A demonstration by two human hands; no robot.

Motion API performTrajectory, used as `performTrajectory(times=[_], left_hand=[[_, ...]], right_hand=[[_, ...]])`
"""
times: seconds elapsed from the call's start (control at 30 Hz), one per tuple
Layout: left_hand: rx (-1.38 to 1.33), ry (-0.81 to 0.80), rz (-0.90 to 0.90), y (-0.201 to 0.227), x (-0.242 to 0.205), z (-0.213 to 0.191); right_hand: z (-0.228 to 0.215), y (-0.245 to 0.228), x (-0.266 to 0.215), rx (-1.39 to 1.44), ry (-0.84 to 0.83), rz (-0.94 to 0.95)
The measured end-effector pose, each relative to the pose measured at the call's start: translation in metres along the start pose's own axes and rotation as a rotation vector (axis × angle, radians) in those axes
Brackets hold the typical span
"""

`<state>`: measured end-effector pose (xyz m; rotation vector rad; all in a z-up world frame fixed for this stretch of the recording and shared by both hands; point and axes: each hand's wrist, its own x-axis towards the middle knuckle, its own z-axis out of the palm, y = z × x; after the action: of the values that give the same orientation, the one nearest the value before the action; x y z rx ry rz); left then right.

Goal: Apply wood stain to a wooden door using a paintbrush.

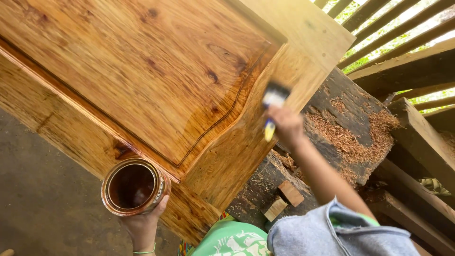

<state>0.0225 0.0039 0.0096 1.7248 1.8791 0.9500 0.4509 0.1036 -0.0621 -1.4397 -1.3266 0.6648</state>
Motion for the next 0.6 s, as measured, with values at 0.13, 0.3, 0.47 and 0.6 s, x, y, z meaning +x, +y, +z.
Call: performTrajectory(times=[0.13,0.3,0.47,0.6], left_hand=[[-0.008,0.001,0.021,-0.001,-0.002,0.003],[-0.11,-0.071,0.018,0.014,0.006,0.009],[-0.057,-0.02,0.077,0.012,0.007,0.016],[-0.09,-0.005,0.106,0.014,0.007,0.019]], right_hand=[[0.023,-0.006,-0.097,-0.531,-0.137,-0.551],[-0.026,-0.009,-0.079,-0.018,-0.234,-0.16],[-0.116,0.056,0.015,-0.297,0.137,-0.095],[-0.149,0.061,0.082,-0.503,0.298,-0.335]])
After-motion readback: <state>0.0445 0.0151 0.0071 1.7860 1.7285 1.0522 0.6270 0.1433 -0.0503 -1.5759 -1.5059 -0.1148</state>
